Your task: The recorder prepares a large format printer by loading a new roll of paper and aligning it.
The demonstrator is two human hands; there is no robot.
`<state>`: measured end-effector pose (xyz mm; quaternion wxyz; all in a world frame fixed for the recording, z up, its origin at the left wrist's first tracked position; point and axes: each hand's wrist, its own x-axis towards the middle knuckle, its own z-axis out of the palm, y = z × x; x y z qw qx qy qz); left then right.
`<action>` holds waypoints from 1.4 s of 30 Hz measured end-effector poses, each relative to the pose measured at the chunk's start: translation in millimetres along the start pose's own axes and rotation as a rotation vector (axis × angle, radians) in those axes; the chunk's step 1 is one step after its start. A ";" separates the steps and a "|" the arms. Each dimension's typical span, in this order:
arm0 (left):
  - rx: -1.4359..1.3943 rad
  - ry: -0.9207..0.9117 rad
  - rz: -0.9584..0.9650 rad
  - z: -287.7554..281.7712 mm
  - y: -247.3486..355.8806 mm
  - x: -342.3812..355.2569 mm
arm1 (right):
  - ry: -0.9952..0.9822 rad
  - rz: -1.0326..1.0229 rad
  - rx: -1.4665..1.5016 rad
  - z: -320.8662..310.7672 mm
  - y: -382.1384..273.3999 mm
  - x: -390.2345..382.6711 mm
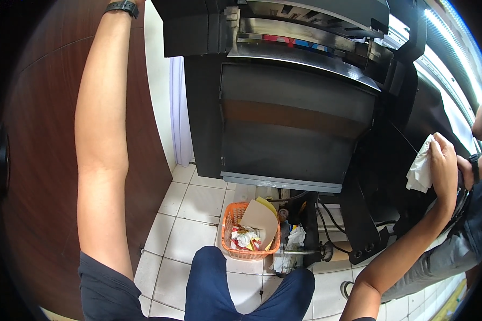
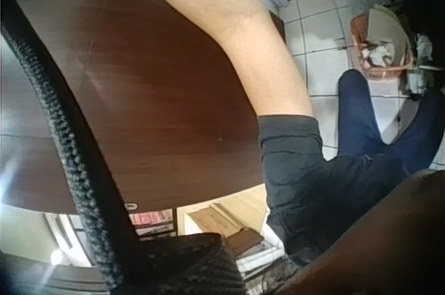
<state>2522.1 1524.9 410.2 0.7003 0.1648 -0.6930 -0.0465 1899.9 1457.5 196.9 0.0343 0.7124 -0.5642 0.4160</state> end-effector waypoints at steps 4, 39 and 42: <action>0.024 0.042 -0.002 6.1 1.7 -6.0 | 0.033 -0.018 0.012 0.5 -2.5 -1.5; 0.067 0.075 0.019 1.1 -4.3 4.0 | 0.054 -0.104 0.106 7.7 -1.1 -1.8; 0.052 0.064 0.011 4.7 -4.7 2.4 | -0.006 -0.092 0.078 1.7 0.6 -0.1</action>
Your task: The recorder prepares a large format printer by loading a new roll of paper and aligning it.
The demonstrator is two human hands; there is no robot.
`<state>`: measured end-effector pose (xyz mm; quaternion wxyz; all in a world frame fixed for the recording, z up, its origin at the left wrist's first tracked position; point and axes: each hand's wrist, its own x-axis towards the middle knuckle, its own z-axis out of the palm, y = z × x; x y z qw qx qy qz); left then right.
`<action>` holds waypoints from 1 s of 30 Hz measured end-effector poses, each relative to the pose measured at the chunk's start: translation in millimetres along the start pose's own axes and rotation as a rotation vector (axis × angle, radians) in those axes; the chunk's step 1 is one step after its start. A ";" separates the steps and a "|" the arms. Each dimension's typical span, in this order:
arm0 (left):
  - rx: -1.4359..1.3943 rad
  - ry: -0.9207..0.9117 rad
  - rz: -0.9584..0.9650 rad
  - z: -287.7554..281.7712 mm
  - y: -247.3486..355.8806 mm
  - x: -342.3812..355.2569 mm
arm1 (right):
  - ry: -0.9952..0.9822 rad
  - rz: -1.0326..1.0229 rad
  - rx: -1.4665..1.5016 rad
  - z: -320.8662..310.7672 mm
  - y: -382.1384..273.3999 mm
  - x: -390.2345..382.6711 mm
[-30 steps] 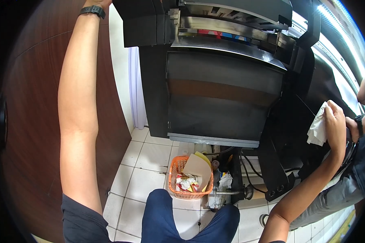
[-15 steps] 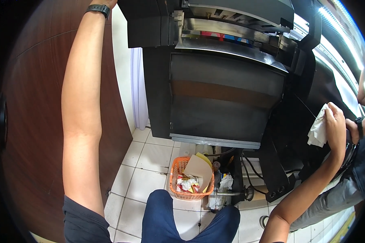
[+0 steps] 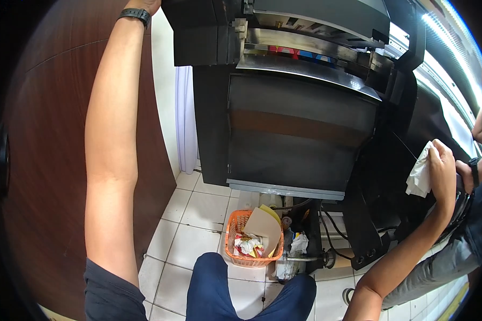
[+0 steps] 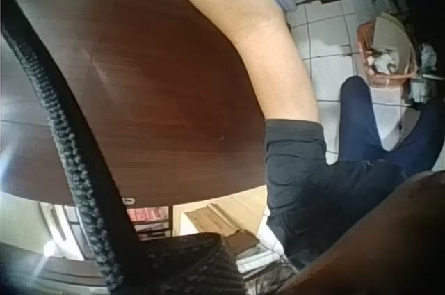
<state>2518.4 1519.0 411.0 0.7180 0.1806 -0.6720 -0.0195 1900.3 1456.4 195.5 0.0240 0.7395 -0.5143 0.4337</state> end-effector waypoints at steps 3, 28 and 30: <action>-0.006 -0.006 0.000 -1.5 -0.6 1.6 | 0.147 -0.094 0.087 14.4 -12.9 -4.2; -0.055 -0.030 -0.010 -0.9 2.3 -3.1 | 0.157 -0.111 0.063 13.5 -8.6 -2.3; -0.044 -0.026 -0.011 2.3 2.3 -4.7 | 0.135 -0.093 0.075 12.1 -7.6 -2.3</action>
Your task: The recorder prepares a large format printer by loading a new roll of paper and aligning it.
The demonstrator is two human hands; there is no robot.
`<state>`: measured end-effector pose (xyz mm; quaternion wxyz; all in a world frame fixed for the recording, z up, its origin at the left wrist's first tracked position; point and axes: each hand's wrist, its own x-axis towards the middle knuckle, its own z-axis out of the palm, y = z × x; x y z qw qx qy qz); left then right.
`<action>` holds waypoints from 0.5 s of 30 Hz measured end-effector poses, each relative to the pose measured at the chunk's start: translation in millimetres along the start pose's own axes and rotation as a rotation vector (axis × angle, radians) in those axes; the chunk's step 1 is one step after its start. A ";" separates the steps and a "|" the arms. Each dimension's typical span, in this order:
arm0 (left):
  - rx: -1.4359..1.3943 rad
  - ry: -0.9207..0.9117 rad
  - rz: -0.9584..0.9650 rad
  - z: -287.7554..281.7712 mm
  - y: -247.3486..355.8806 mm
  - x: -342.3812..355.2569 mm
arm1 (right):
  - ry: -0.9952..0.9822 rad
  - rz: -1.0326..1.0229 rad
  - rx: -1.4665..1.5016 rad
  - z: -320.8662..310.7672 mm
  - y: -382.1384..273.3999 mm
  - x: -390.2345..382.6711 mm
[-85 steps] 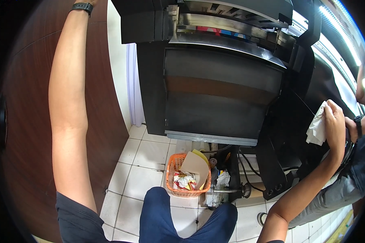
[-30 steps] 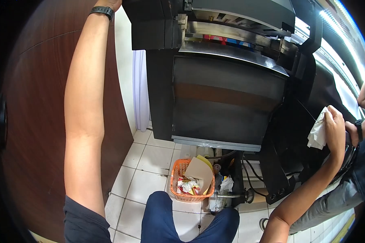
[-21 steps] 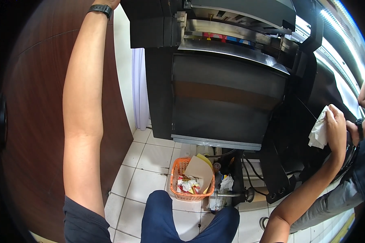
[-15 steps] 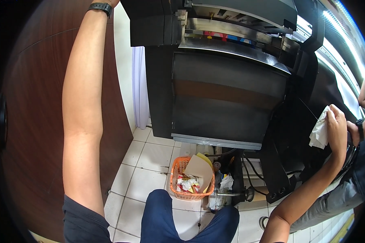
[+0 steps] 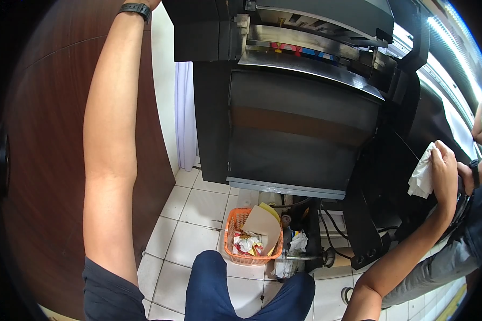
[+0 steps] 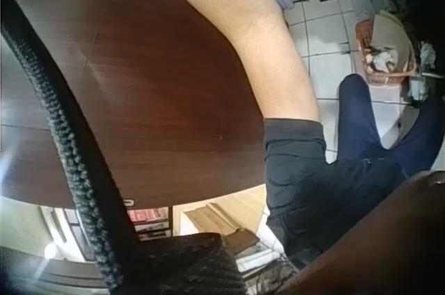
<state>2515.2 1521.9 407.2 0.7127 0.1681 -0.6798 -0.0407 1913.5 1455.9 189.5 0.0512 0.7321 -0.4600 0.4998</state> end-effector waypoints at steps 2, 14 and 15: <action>0.016 0.006 0.001 -3.6 -1.2 3.4 | 0.024 -0.008 -0.008 -0.2 0.7 -0.6; 0.029 0.012 0.019 -4.1 -2.5 4.8 | 0.028 -0.018 -0.027 0.2 2.3 -0.3; 0.031 0.010 0.019 -4.4 -1.9 4.4 | 0.019 -0.020 -0.027 0.5 2.6 -0.1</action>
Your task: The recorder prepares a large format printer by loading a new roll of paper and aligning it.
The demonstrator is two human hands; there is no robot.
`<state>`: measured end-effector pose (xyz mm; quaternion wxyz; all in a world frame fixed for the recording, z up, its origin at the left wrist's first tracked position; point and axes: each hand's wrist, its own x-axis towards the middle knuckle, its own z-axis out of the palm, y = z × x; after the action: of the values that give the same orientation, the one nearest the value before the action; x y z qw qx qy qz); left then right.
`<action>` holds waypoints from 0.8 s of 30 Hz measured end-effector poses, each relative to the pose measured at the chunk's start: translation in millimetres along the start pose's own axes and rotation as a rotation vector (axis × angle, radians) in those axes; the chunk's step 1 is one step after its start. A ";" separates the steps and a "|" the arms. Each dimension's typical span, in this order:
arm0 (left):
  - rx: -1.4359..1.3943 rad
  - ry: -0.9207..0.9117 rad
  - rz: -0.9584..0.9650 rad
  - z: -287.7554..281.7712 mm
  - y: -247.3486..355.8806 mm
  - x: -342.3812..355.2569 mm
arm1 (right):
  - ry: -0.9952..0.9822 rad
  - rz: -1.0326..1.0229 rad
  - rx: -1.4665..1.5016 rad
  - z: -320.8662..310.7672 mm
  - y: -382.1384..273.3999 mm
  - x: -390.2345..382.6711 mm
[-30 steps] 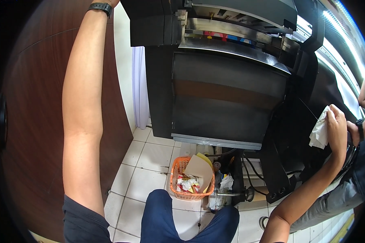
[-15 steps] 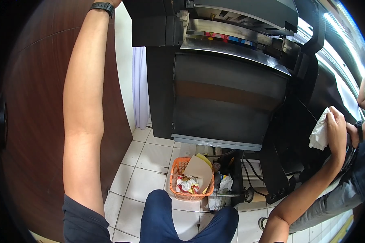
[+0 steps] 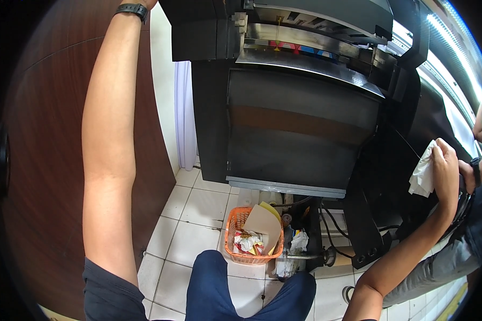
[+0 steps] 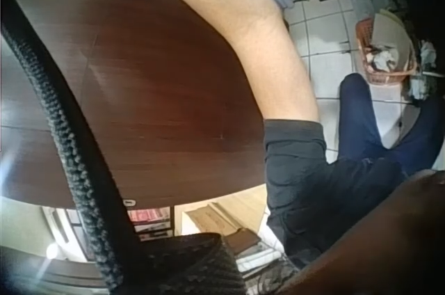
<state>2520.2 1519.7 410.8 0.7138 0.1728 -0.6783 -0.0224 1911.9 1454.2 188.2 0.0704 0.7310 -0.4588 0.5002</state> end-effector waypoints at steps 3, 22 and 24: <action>-0.001 0.001 0.003 -0.6 1.0 -0.3 | 0.040 -0.020 -0.018 0.3 3.4 0.8; -0.023 -0.017 -0.009 0.7 0.4 -1.3 | 0.030 0.024 -0.037 0.6 -1.6 -1.6; -0.030 -0.010 -0.006 4.5 1.5 -2.2 | 0.026 -0.002 -0.017 -3.8 2.7 -0.8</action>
<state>2515.3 1520.7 409.2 0.7130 0.1642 -0.6808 -0.0355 1907.4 1455.3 188.5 0.0834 0.7243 -0.4613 0.5056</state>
